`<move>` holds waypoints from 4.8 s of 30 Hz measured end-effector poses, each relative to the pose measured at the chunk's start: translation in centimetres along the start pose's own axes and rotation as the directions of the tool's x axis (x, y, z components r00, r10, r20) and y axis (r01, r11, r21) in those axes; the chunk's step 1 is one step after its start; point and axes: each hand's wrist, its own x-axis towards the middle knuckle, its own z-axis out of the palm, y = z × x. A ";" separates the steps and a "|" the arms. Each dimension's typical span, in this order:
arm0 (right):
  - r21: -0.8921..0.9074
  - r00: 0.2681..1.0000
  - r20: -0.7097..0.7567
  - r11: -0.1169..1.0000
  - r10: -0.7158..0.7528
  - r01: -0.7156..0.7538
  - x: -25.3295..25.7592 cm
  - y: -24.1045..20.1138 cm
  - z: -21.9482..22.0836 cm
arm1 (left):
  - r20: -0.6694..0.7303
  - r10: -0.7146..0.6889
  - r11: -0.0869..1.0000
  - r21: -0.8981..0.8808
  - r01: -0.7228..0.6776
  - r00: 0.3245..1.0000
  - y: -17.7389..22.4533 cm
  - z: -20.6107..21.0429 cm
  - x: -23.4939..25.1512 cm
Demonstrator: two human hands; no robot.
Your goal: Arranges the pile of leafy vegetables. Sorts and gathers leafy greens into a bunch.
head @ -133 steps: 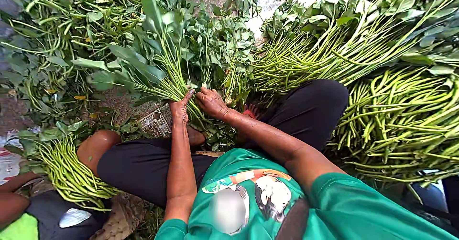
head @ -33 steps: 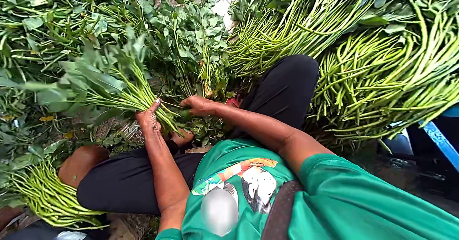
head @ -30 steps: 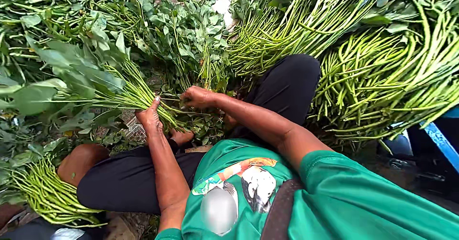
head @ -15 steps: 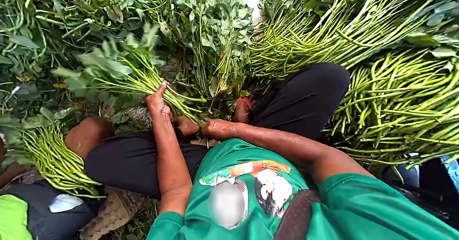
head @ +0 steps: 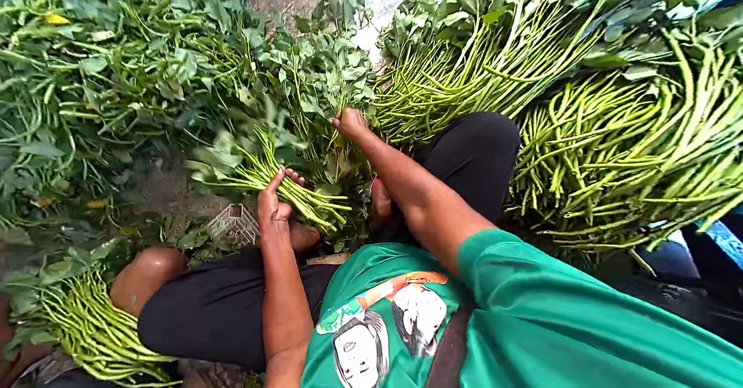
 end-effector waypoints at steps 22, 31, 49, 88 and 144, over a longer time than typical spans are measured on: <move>0.112 0.923 -0.167 0.924 -0.346 0.367 -8.3 -0.3 1.4 | 0.077 0.032 0.946 0.319 -0.055 0.997 -1.3 -0.8 1.2; -0.181 0.705 -0.014 0.695 -0.709 0.696 -12.8 -0.2 7.5 | 0.004 0.123 0.937 0.328 -0.118 0.992 -1.7 -1.2 2.4; 0.234 0.761 0.004 0.741 -0.649 0.630 -12.9 -2.3 8.3 | -0.151 0.374 0.865 0.414 -0.285 0.915 0.5 -0.9 1.0; -0.021 0.986 0.032 0.987 0.162 -0.161 -1.8 1.8 0.6 | -0.103 0.143 0.990 -0.009 -0.144 0.984 1.3 -1.7 0.5; 0.962 0.973 0.126 0.261 -0.192 -0.073 -12.7 -4.1 8.6 | 0.083 0.125 0.952 0.272 -0.143 0.989 -0.2 -1.2 1.2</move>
